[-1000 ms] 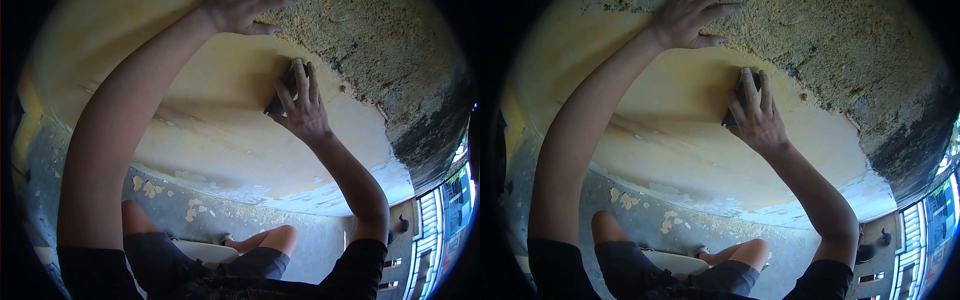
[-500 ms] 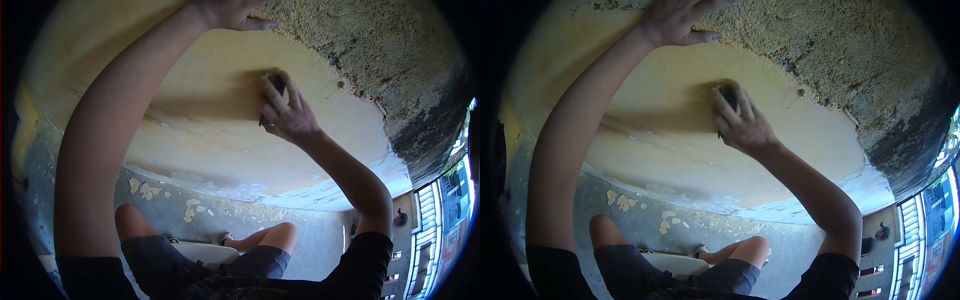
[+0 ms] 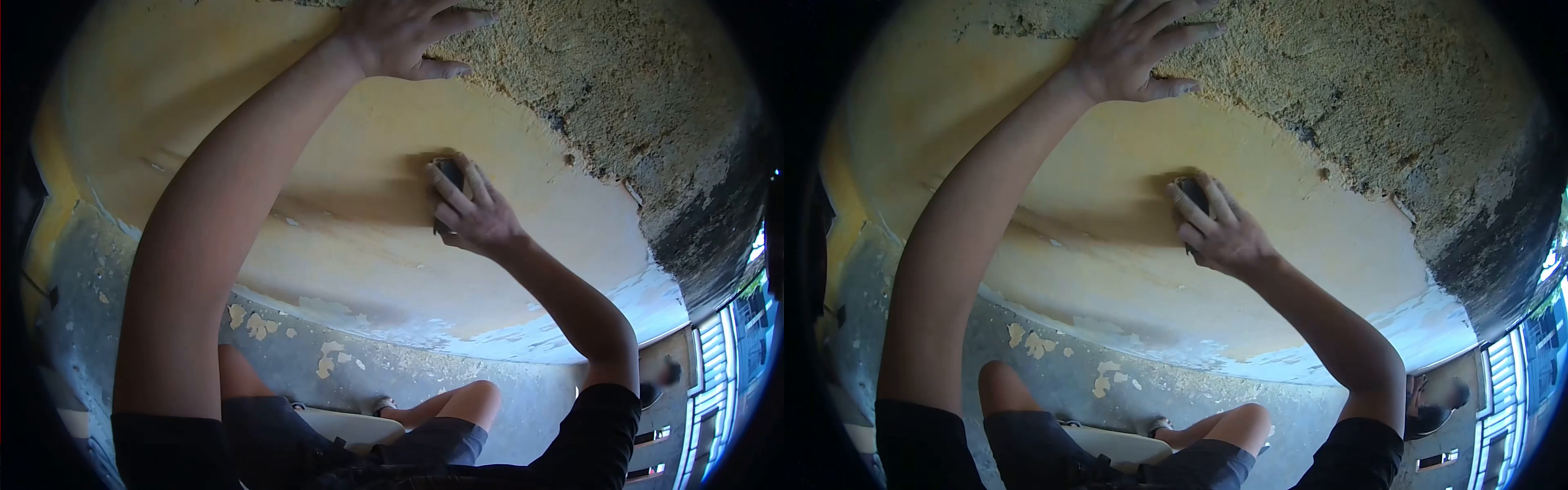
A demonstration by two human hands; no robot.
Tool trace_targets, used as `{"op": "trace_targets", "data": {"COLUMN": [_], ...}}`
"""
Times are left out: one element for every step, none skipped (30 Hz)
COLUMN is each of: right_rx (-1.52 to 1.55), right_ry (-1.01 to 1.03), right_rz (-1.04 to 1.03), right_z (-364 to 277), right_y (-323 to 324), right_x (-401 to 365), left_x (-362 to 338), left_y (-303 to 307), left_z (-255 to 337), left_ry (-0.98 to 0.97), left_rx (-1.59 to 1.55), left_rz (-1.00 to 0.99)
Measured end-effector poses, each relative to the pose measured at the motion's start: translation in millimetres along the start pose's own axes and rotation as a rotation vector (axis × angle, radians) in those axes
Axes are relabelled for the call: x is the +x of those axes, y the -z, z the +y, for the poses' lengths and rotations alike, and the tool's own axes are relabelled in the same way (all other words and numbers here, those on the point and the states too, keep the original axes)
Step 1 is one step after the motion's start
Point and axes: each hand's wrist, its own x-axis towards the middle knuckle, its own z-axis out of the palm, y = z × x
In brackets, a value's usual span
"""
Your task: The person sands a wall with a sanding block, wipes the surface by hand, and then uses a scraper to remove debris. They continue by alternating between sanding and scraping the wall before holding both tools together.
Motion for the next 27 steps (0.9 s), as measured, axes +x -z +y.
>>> {"op": "trace_targets", "data": {"right_rx": [0.060, 0.001, -0.068, -0.038, 0.021, -0.026, -0.070, -0.039, -0.001, -0.074, -0.087, -0.055, -0.025, -0.141, -0.149, -0.091, -0.026, -0.057, -0.081, -0.063, -0.042, -0.116, -0.111, -0.129, -0.147, -0.083, -0.080], "right_ry": [-0.154, -0.302, -0.440, -0.437, -0.284, -0.124, 0.034, -0.111, -0.251, -0.503, -0.606, -0.467, -0.344, -0.036, -0.055, -0.125, -0.188, -0.370, -0.499, -0.419, -0.351, -0.163, -0.174, -0.313, -0.447, -0.657, -0.651], "right_rz": [-0.033, 0.095, 0.214, 0.210, 0.005, 0.018, 0.040, 0.107, 0.168, 0.262, 0.348, 0.176, 0.011, -0.019, -0.006, 0.057, 0.114, 0.228, 0.315, 0.225, 0.131, 0.105, 0.098, 0.137, 0.175, 0.338, 0.328], "right_z": [7, 12, 16, 6, -9, -16, -19, -8, 4, 9, 2, -12, -27, -30, -18, -1, 12, 20, 16, 9, 0, 3, 12, 25, 32, 29, 23], "right_y": [15, 24, 29, 20, -3, -26, -40, -28, -6, 9, 7, -1, -16, -37, -32, -21, -11, -6, -9, -15, -21, -25, -17, -1, 7, 4, 0], "right_x": [0, 2, 1, -8, -24, -40, -49, -49, -49, -47, -47, -54, -66, -78, -81, -88, -96, -101, -105, -112, -121, -129, -131, -130, -129, -125, -125], "left_x": [0, 0, 0, -1, -1, 2, 4, 4, 2, 1, 3, 3, 3, 3, 5, 5, 5, 5, 3, 2, 2, 4, 5, 4, 3, 2, -1], "left_y": [3, 4, 5, 7, 7, 5, 4, 3, 3, 5, 7, 7, 5, 4, 5, 5, 6, 5, 4, 4, 4, 4, 4, 4, 4, 2, 0], "left_z": [-1, -1, 1, 1, 0, 1, 2, 0, -1, -2, -2, 1, 5, 5, 2, 1, -1, -2, -1, 0, 0, -1, 0, 0, -1, -1, -2], "left_ry": [-0.030, -0.010, 0.022, 0.024, 0.012, -0.011, -0.031, -0.026, -0.014, -0.015, -0.017, -0.018, -0.019, -0.014, -0.019, -0.031, -0.048, -0.047, -0.034, -0.020, -0.030, -0.047, -0.050, -0.053, -0.053, -0.060, -0.048], "left_rx": [-0.011, -0.033, -0.053, -0.059, -0.016, 0.022, 0.016, 0.011, 0.005, 0.001, 0.026, 0.048, 0.033, 0.016, 0.010, 0.060, 0.057, 0.062, 0.065, 0.059, 0.060, 0.065, 0.052, 0.068, 0.088, 0.091, 0.088], "left_rz": [-0.010, -0.027, -0.037, -0.029, -0.016, -0.007, -0.007, -0.010, -0.018, -0.024, -0.026, -0.026, -0.021, -0.004, 0.010, -0.015, -0.022, -0.030, -0.033, -0.033, -0.036, -0.037, -0.038, -0.041, -0.044, -0.022, -0.024]}}
